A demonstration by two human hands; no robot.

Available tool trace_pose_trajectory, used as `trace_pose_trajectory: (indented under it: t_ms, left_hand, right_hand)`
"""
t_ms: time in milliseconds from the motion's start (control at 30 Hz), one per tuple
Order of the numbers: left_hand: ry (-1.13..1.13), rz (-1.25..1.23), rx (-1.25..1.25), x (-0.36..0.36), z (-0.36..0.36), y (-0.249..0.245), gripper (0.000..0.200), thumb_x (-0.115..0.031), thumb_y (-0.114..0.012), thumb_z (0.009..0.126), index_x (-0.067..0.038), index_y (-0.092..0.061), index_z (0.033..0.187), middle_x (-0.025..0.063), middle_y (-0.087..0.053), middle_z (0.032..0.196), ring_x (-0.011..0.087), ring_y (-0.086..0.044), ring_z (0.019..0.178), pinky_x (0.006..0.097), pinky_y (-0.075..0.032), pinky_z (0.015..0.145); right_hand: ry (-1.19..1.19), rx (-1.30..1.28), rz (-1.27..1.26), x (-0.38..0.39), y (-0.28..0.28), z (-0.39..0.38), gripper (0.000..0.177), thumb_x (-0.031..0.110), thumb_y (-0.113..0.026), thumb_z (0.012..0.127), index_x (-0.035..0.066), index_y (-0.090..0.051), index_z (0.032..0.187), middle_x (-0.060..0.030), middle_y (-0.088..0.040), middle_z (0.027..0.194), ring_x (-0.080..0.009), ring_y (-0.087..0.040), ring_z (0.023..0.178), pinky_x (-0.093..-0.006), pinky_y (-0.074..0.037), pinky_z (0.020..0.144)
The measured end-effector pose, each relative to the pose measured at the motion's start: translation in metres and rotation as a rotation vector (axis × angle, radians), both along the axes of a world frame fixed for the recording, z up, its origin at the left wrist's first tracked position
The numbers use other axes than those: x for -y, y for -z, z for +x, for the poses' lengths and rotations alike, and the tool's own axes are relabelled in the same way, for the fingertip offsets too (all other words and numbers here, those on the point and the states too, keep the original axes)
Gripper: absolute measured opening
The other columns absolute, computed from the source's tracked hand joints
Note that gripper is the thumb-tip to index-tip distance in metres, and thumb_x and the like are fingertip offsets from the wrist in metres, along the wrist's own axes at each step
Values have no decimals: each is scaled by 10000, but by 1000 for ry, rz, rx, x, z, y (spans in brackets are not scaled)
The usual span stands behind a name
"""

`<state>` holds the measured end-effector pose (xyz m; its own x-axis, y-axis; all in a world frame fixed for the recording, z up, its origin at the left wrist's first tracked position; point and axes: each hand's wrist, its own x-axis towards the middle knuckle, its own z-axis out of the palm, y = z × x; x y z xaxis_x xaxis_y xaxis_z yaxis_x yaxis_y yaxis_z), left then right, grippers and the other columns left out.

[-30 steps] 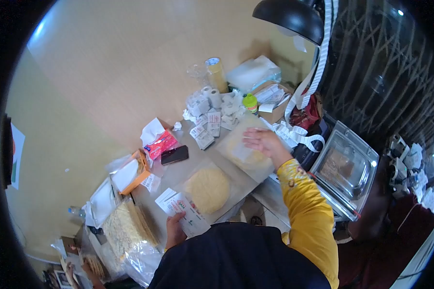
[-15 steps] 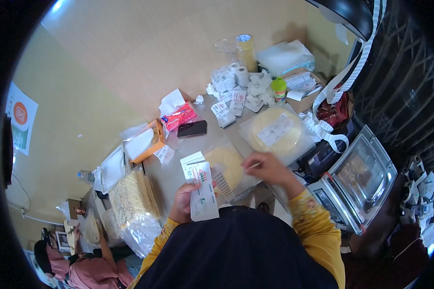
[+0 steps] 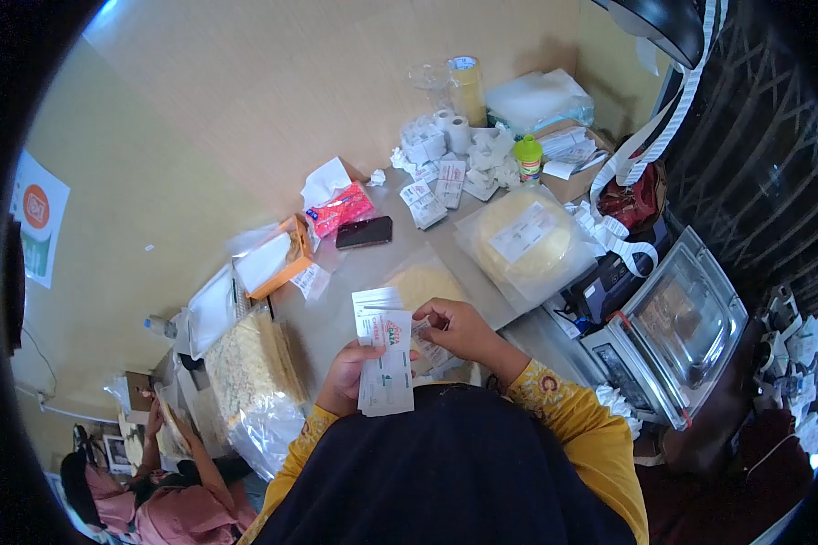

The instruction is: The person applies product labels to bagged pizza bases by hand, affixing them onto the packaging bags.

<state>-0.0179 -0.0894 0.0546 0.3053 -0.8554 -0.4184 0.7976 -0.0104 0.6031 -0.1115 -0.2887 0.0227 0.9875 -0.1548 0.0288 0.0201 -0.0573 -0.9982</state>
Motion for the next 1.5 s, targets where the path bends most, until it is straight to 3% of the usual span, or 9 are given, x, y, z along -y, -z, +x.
trace_pose_trajectory:
  t_ms: [100,200,400,600,800,900,1233,1400,1500]
  left_hand:
    - [8,-13,-63,-2,2,-1,524,-142,-599,773,-3,-420,1246,240,-567,1098,373,-587,990,507,-484,837]
    - [63,-30,-99,-8,7,2,513,-149,-582,786,-1,-421,1250,244,-568,1101,372,-591,980,500,-487,834]
    - [91,-8,-181,-22,9,-3,499,-175,-557,800,-6,-429,1252,227,-577,1100,378,-599,947,481,-490,829]
    - [79,-205,-248,-34,17,20,494,-329,-414,933,12,-380,1289,208,-547,1153,325,-571,1034,444,-474,874]
    - [-327,-127,75,-30,4,22,650,-541,-255,932,2,-407,1254,185,-559,1126,302,-588,974,408,-491,829]
    - [-176,-274,151,-41,10,34,638,-535,-251,935,4,-416,1235,184,-563,1119,296,-596,932,390,-504,768]
    - [-393,-136,170,-60,0,38,596,-490,-270,951,20,-439,1209,183,-561,1132,280,-587,946,367,-484,796]
    - [-436,76,333,-79,4,61,510,-422,-299,972,4,-472,1191,132,-573,1083,228,-568,964,352,-456,860]
    - [-329,-57,331,-88,10,60,440,-376,-324,976,-17,-502,1157,95,-566,1039,208,-553,968,346,-441,881]
  right_hand:
    - [-14,-46,-225,-6,-7,-2,103,89,-642,762,75,-610,859,-36,-550,696,-135,-534,607,-261,-448,589]
    - [126,274,-713,-17,-10,-4,101,96,-637,734,105,-618,832,-65,-557,817,-203,-569,715,-316,-476,623]
    - [225,394,-994,-42,-11,-11,136,85,-632,698,106,-617,831,-75,-527,997,-241,-556,880,-350,-492,684]
    - [338,281,-683,-60,-7,-16,79,56,-634,736,70,-642,813,-86,-571,867,-221,-582,768,-319,-489,656]
    - [196,-199,325,-85,-41,-8,150,99,-679,790,-1,-647,898,-37,-623,774,-85,-558,644,-230,-455,579]
    - [88,-211,443,-111,-21,4,138,87,-669,796,-12,-642,888,-38,-619,755,-82,-547,630,-227,-444,555]
    - [202,-161,83,-160,-11,16,132,88,-687,750,-14,-642,820,-64,-633,678,-97,-568,605,-257,-456,562]
    - [262,-97,-177,-179,5,24,236,168,-731,704,9,-593,812,-84,-625,701,-130,-582,629,-282,-475,595]
    - [331,-110,-217,-180,19,29,345,252,-772,643,30,-570,814,-98,-605,707,-163,-585,644,-306,-473,593]
